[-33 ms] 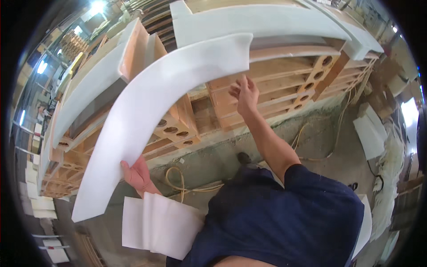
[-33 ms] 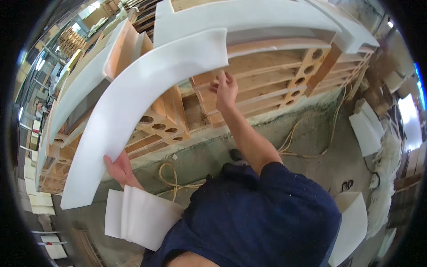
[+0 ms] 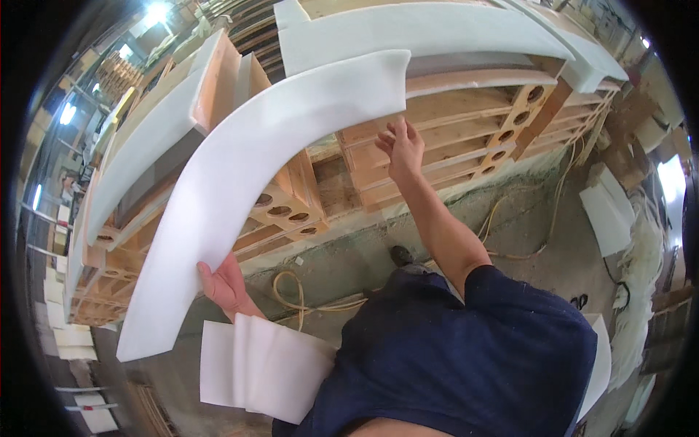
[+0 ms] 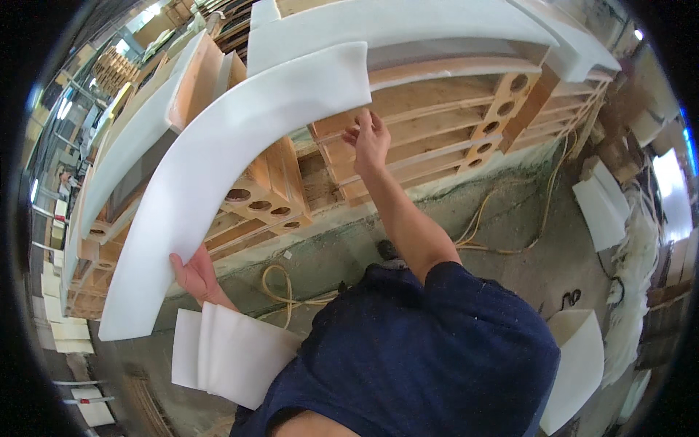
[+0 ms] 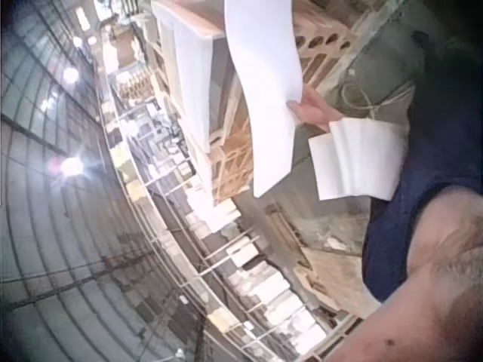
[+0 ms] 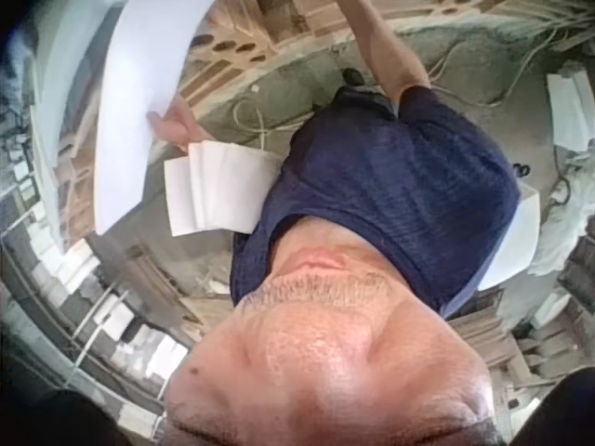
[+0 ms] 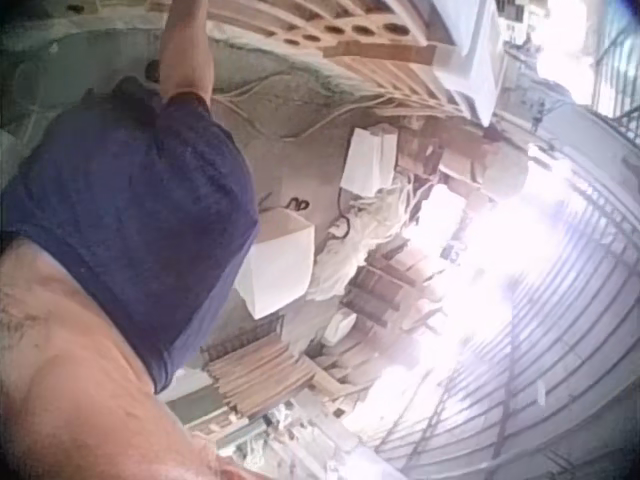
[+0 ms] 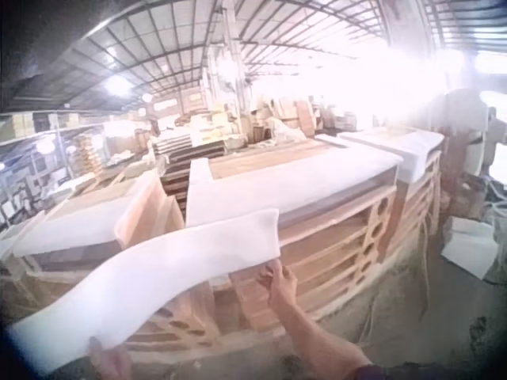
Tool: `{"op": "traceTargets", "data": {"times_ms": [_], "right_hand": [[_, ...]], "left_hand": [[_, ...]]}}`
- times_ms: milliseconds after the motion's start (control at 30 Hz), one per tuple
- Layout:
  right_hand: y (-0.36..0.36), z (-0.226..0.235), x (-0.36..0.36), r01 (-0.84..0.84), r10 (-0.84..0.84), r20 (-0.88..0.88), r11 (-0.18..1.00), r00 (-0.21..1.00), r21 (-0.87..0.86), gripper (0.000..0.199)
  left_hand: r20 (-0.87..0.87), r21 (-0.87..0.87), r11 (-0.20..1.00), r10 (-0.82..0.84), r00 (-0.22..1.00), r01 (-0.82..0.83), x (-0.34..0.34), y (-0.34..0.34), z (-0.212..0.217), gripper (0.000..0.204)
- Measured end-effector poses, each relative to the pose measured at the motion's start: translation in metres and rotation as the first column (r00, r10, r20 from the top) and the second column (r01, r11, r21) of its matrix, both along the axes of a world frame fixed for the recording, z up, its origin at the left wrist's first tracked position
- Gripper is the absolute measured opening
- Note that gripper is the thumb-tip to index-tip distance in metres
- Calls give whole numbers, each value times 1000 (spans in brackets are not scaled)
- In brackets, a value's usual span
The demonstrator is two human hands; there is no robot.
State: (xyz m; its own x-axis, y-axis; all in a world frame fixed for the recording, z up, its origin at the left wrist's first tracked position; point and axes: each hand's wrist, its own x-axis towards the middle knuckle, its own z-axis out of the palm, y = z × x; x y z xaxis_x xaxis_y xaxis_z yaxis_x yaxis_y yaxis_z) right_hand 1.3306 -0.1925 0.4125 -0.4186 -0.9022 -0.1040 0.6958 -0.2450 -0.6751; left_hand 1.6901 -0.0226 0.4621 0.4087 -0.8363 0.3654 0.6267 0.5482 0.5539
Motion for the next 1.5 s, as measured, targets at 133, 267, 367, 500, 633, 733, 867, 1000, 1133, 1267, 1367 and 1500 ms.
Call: {"op": "traceTargets", "data": {"times_ms": [133,267,367,500,633,733,867,1000,1133,1267,1367,1500], "right_hand": [[-19,19,-6,2,2,95,999,995,-45,23],[-39,25,-7,16,-8,105,997,994,-75,21],[-36,26,4,15,4,179,994,984,-104,16],[-3,26,24,-158,162,83,986,983,-52,13],[-29,33,30,-142,145,39,988,989,-67,14],[-7,36,42,-196,196,45,981,979,-8,14],[14,37,76,-311,306,-140,950,942,-14,18],[-6,42,97,-259,230,-264,962,937,-82,18],[-20,41,101,-159,125,-316,984,940,-84,19],[7,90,81,-361,370,-843,904,391,229,29],[44,170,62,-637,-215,-948,703,234,-317,61],[64,281,97,-923,-666,-722,131,188,-362,76]], "left_hand": [[8,-1,1000,10,1000,-10,-5,-7,10,58],[6,2,1000,5,1000,-5,-12,-8,16,59],[7,9,1000,17,1000,-17,-11,-1,15,60],[23,18,999,32,999,-32,-8,0,9,61],[34,45,997,57,998,-58,-10,-1,8,63],[74,19,998,52,996,-53,-13,4,6,63],[44,30,998,56,997,-57,-18,8,9,64],[88,5,998,68,994,-69,-14,6,0,64],[154,-77,997,-15,988,27,-24,1,3,62],[344,-46,999,17,939,-2,-23,16,-3,57],[494,-339,891,-104,863,302,-43,-6,26,37],[578,-296,918,-47,814,263,-53,-26,43,43]]}}
